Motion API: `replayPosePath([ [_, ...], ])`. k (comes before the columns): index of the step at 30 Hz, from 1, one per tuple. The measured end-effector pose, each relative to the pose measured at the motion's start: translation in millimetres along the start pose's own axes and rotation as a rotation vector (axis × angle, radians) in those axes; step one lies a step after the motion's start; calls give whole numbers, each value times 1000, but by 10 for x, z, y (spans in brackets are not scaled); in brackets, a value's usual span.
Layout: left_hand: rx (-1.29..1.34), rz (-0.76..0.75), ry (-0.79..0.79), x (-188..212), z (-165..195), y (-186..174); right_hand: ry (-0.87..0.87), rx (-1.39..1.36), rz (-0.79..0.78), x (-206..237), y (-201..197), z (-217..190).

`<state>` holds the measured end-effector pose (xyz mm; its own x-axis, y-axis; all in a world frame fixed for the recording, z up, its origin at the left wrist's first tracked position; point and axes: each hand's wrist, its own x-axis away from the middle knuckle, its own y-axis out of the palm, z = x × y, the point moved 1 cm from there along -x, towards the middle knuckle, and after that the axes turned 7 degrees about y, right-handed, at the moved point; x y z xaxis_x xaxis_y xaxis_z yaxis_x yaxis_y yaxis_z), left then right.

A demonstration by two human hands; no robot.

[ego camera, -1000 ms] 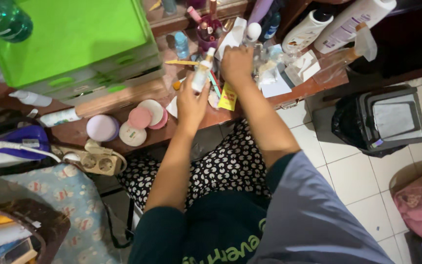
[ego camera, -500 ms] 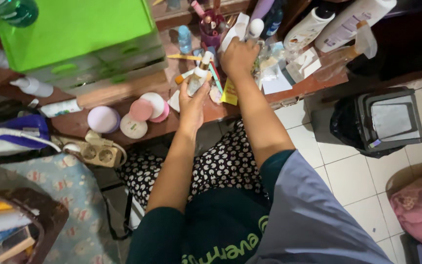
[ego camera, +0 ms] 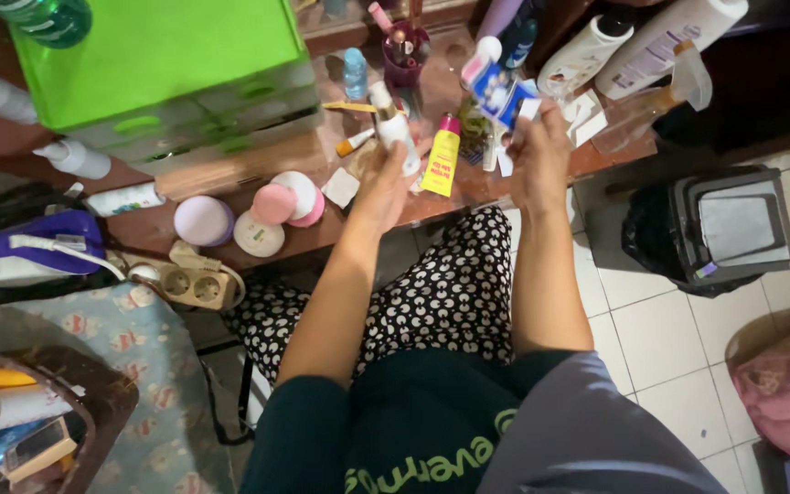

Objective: The person sits on the floor at a cluttered dresser and sorts cosmetic bottles, jars, tubes and small boxes into the compartments of a green plastic drawer organizer, opening the organizer drawers and placing items inside one at a time.

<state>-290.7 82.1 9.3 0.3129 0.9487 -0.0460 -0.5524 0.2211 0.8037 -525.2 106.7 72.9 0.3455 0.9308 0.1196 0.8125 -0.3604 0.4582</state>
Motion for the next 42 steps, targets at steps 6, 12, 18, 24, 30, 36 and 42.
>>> replayPosePath([
  [6,-14,-136,38,-149,-248,355,14,234,-18,435,109,-3],
  [12,-539,11,83,-31,-26,366,471,37,133,468,191,55],
  [18,54,78,31,137,56,302,287,205,-149,141,73,405],
  [24,-166,189,197,138,68,147,36,527,-103,290,146,494],
  [30,-802,153,339,129,72,52,-2,717,-8,346,28,517],
  [36,-1669,245,637,-148,290,-72,128,131,-78,53,-263,534],
  [42,-1175,239,583,-241,221,173,164,270,-31,204,14,574],
])
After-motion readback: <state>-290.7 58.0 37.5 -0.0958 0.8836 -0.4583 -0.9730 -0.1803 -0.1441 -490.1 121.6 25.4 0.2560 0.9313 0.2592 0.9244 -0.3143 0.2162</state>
